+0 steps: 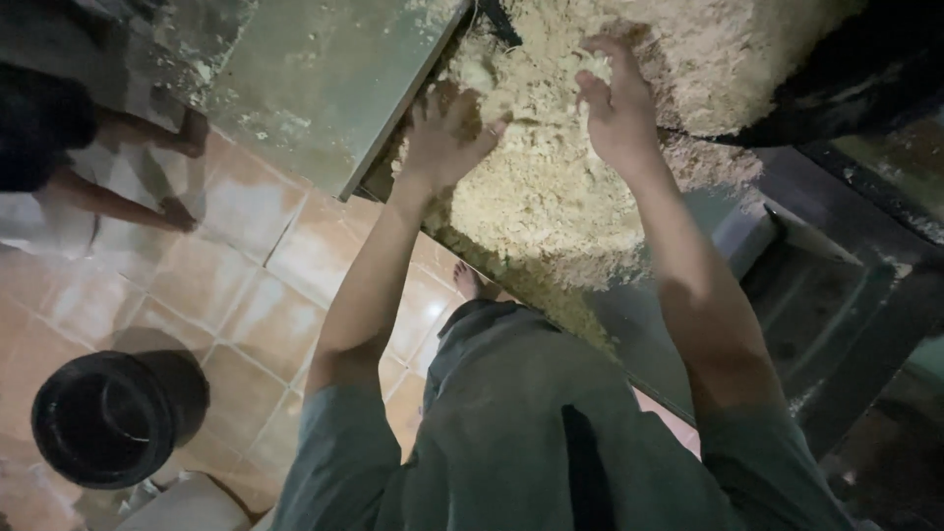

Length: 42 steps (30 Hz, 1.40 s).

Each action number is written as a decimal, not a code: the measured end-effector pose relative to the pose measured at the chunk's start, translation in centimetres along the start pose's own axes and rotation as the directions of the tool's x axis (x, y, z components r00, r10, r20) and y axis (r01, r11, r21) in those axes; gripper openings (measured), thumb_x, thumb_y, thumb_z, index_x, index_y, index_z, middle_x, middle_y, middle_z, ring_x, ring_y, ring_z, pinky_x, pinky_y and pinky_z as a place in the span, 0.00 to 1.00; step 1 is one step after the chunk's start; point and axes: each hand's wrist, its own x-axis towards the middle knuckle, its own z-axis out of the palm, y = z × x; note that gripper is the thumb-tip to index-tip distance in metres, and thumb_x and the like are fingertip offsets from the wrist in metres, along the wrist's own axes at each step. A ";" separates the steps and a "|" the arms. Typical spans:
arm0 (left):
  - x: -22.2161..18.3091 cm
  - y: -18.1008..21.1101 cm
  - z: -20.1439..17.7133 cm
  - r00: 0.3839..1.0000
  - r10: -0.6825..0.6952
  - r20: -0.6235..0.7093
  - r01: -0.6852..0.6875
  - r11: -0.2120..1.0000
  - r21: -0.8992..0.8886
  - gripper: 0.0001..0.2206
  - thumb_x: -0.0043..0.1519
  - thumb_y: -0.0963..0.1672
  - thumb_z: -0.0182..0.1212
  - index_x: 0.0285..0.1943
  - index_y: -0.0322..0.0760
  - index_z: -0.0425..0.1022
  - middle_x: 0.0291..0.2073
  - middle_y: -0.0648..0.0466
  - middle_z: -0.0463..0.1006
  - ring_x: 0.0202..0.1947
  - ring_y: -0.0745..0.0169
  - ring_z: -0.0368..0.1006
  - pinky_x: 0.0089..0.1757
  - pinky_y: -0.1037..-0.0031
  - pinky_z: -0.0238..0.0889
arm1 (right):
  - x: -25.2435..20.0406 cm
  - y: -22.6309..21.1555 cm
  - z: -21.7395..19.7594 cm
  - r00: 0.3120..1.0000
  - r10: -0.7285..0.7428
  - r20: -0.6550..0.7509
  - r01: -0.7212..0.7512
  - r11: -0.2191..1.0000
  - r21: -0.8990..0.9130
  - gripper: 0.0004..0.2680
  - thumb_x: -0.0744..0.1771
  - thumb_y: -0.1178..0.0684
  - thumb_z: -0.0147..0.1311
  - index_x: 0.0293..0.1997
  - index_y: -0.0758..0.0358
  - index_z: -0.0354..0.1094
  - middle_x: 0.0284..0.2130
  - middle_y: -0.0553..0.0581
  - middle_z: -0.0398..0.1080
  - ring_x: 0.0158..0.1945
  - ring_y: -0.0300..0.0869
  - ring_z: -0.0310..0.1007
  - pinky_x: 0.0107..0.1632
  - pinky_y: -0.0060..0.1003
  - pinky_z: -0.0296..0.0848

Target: The person uses both hands to manually break apart and feed a large quantity of a light-colored, fibrous food substance into a processing machine. They repeatedly scoop the material from a pile and push it into the machine's intake chute, occasionally adjusting a wheel on the side of the equipment.

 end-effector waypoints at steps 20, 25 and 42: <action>0.0 -1.7 -0.2 0.996 -0.075 -0.041 0.043 0.853 -0.520 0.26 0.65 0.43 0.54 0.74 0.30 0.62 0.53 0.30 0.78 0.42 0.48 0.83 0.45 0.52 0.74 | -2.6 1.3 4.6 0.959 0.225 0.174 -0.203 0.970 -0.133 0.34 0.60 0.57 0.69 0.74 0.53 0.53 0.66 0.70 0.55 0.67 0.77 0.55 0.68 0.66 0.53; 0.0 0.4 -2.7 0.974 -0.167 0.153 0.226 0.717 -0.659 0.40 0.60 0.59 0.51 0.77 0.45 0.42 0.70 0.43 0.61 0.66 0.45 0.63 0.61 0.55 0.61 | -1.9 0.6 5.1 0.923 0.386 -0.005 -0.384 0.915 -0.122 0.24 0.63 0.54 0.64 0.67 0.49 0.62 0.62 0.56 0.68 0.52 0.40 0.73 0.52 0.39 0.69; 0.9 3.7 1.2 0.919 -0.325 -0.223 0.143 0.802 -0.580 0.30 0.57 0.65 0.47 0.11 0.48 0.61 0.06 0.61 0.63 0.07 0.70 0.58 0.21 0.77 0.64 | -3.5 -3.9 3.0 0.928 0.373 0.020 -0.373 0.928 0.006 0.23 0.68 0.57 0.56 0.73 0.50 0.53 0.58 0.55 0.72 0.17 0.27 0.55 0.16 0.22 0.56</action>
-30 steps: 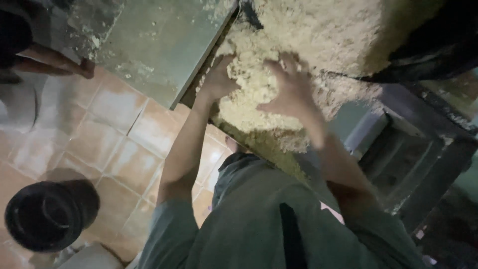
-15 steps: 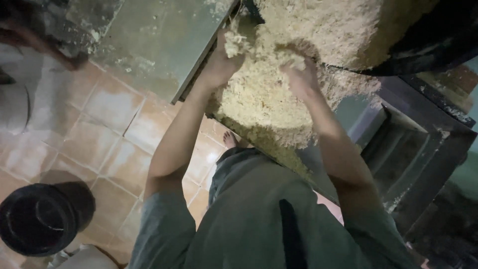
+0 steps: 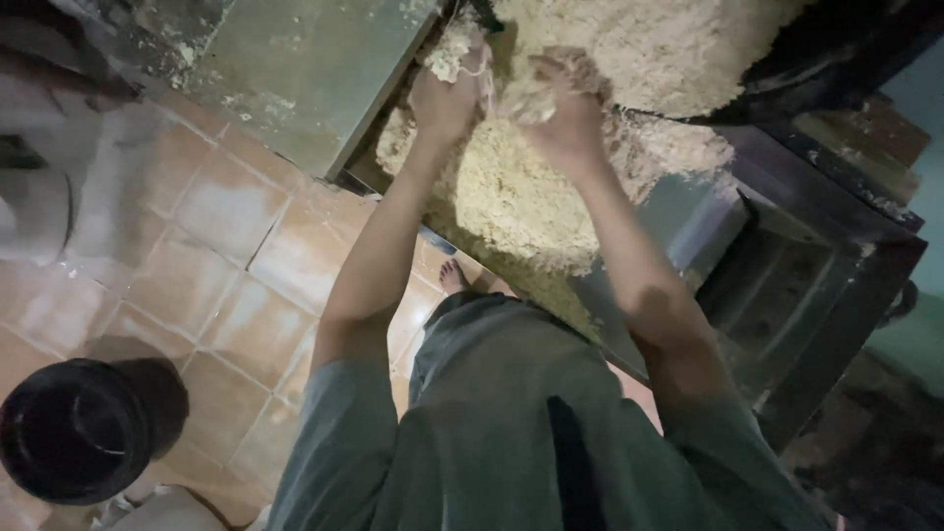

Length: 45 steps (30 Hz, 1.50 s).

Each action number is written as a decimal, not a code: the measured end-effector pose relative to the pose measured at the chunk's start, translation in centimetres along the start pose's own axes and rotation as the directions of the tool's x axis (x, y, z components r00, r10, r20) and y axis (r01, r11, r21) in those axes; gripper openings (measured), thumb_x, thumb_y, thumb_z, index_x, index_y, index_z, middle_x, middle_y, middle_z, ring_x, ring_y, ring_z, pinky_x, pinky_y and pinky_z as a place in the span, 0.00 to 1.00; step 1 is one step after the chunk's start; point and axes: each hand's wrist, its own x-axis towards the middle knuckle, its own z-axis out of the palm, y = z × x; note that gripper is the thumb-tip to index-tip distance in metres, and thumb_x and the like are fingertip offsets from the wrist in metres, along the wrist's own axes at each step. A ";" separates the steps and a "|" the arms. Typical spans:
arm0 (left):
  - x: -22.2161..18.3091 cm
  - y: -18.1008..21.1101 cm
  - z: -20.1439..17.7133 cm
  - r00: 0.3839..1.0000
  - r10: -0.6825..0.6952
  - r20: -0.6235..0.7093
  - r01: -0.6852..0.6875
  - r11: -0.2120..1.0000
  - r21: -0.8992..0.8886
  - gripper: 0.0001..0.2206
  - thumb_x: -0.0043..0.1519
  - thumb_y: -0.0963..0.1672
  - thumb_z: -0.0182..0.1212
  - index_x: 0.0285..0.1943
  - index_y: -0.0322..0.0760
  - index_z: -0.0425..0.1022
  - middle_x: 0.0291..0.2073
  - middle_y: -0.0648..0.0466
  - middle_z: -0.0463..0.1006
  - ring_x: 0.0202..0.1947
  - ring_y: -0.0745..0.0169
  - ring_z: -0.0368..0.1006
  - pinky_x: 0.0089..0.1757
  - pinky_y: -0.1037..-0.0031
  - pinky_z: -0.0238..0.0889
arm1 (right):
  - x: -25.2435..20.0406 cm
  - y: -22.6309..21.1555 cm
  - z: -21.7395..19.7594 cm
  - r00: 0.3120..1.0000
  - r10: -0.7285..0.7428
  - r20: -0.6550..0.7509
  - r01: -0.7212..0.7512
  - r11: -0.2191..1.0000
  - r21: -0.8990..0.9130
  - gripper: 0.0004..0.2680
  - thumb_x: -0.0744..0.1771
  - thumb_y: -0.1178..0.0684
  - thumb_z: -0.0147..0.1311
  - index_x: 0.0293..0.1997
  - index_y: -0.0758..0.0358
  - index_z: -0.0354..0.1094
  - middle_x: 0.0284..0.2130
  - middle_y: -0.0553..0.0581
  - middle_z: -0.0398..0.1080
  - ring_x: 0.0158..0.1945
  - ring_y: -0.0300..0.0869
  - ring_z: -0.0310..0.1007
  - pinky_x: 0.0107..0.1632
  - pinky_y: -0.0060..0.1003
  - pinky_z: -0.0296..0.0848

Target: The person uses both hands to manually break apart and feed a large quantity of a light-colored, fibrous food substance into a processing machine. They repeatedly scoop the material from a pile and push it into the machine's intake chute, occasionally adjusting a wheel on the side of the equipment.

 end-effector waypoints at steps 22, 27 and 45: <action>14.4 -7.2 3.8 0.820 -0.108 0.563 -0.282 0.780 0.559 0.52 0.49 0.53 0.72 0.80 0.30 0.48 0.70 0.30 0.55 0.71 0.27 0.51 0.62 0.45 0.56 | 1.4 18.4 0.0 0.967 -0.084 -0.239 0.093 0.995 0.027 0.47 0.48 0.62 0.69 0.77 0.55 0.49 0.72 0.76 0.38 0.71 0.73 0.51 0.64 0.61 0.65; 11.5 -7.0 1.9 0.883 0.059 0.466 -0.317 0.807 0.498 0.38 0.48 0.49 0.72 0.70 0.33 0.67 0.59 0.42 0.75 0.61 0.40 0.70 0.55 0.52 0.70 | 0.9 18.2 -1.3 0.991 -0.069 -0.113 0.082 0.991 0.109 0.48 0.51 0.71 0.62 0.81 0.49 0.41 0.75 0.73 0.27 0.75 0.69 0.47 0.68 0.55 0.65; 8.2 -8.5 -0.4 0.789 0.189 0.584 -0.494 0.760 0.423 0.25 0.66 0.50 0.59 0.71 0.37 0.69 0.68 0.39 0.65 0.68 0.37 0.62 0.60 0.54 0.62 | 4.1 0.8 2.0 0.790 -0.607 -0.089 0.561 0.773 -0.296 0.15 0.67 0.52 0.64 0.60 0.53 0.73 0.53 0.57 0.75 0.55 0.54 0.76 0.48 0.45 0.80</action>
